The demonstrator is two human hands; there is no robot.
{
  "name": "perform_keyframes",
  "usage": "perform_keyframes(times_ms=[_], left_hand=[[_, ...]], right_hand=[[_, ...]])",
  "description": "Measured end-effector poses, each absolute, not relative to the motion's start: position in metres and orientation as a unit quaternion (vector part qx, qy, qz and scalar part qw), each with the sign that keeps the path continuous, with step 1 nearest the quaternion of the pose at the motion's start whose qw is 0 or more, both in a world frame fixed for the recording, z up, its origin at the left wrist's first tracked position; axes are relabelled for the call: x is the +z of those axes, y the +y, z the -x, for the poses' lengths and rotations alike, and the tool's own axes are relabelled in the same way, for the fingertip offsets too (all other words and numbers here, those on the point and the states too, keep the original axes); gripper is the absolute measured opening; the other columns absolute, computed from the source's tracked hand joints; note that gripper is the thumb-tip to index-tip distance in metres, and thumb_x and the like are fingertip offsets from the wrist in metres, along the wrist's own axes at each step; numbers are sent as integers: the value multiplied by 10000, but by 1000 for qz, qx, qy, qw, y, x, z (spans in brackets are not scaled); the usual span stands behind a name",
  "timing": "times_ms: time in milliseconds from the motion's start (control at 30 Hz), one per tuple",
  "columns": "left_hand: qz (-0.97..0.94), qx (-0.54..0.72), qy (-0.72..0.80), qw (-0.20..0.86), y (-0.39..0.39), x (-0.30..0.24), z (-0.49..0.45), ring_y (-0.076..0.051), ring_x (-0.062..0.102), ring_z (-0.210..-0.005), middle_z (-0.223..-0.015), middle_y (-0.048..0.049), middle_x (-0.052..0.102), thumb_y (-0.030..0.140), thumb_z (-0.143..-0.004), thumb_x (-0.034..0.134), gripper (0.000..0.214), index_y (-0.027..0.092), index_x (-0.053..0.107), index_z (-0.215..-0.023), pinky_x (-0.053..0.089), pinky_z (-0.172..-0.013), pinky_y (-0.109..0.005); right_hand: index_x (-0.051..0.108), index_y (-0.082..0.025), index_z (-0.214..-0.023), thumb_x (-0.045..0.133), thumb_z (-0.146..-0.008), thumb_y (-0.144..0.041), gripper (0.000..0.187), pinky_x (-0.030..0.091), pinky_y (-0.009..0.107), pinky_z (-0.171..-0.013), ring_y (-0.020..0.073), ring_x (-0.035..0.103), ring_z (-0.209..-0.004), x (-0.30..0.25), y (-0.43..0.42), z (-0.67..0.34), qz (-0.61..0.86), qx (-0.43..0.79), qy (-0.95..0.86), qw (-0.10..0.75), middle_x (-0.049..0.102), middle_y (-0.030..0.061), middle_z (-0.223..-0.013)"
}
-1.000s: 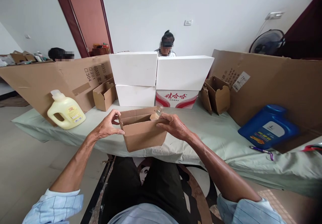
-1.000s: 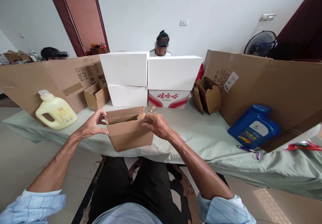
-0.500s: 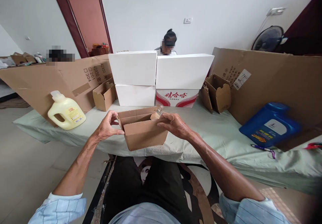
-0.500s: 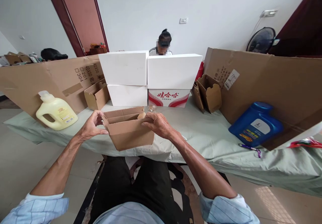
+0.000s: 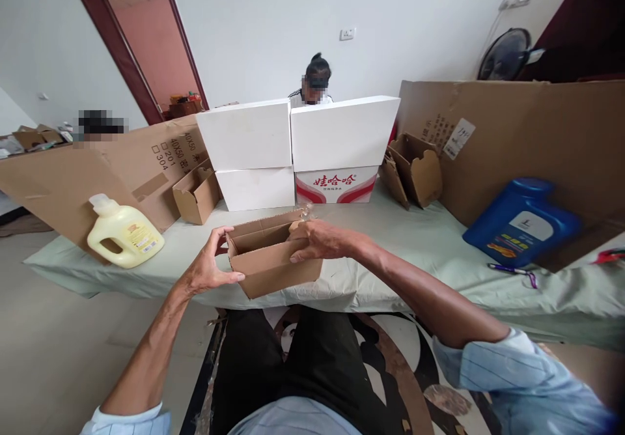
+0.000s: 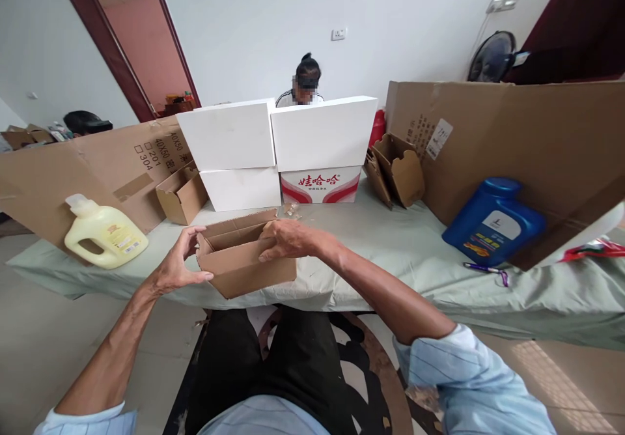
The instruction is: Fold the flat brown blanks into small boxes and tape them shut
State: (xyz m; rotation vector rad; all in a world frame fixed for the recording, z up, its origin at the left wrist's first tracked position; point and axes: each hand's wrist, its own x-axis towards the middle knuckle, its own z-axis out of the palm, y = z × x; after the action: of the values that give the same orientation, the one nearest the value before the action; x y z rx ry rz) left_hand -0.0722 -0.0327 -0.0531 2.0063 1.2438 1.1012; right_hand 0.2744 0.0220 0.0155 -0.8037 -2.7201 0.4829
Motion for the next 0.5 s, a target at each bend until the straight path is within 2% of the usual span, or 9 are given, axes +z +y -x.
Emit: perform_keyframes(times_ms=[100,167,267,400,500], left_hand=[[-747,384,493,229,-38,-51,70,-274,655,-1133,-1272,-73,598,405,-643,936,898,260,483,-1405,586,-1034,-468],[-743,385,510,202,-41,-51,71,-255,646,-1066,-1205,-53,590,421,-648,916,842,254,506,-1364,594,-970,-429],[-730,399,526,179,-42,-56,75,-238,637,-1002,-1138,-34,566,462,-654,906,808,256,521,-1333,587,-883,-375],[-716,420,524,190,-37,-64,76,-207,615,-866,-1014,1,538,486,-657,912,822,254,504,-1332,567,-762,-326],[-715,420,524,196,-30,-67,73,-205,609,-818,-987,2,545,488,-667,919,843,245,488,-1349,558,-705,-319]], right_hand=[[749,-189,-846,874,-932,-425,281,425,313,-710,213,659,-839,17,22,-270,290,99,-947,92,750,66,-983],[730,-184,-859,867,-951,-433,298,431,321,-741,232,658,-899,15,22,-275,278,58,-951,123,734,81,-1014],[737,-187,-989,851,-984,-438,275,468,343,-862,251,641,-1022,3,23,-292,249,58,-940,228,709,81,-1058],[721,-201,-1151,807,-979,-626,467,501,381,-920,246,614,-1020,-32,21,-312,243,158,-866,408,686,68,-1079],[704,-224,-1223,797,-946,-705,563,532,385,-918,237,612,-1028,-58,18,-313,255,209,-802,498,667,64,-1127]])
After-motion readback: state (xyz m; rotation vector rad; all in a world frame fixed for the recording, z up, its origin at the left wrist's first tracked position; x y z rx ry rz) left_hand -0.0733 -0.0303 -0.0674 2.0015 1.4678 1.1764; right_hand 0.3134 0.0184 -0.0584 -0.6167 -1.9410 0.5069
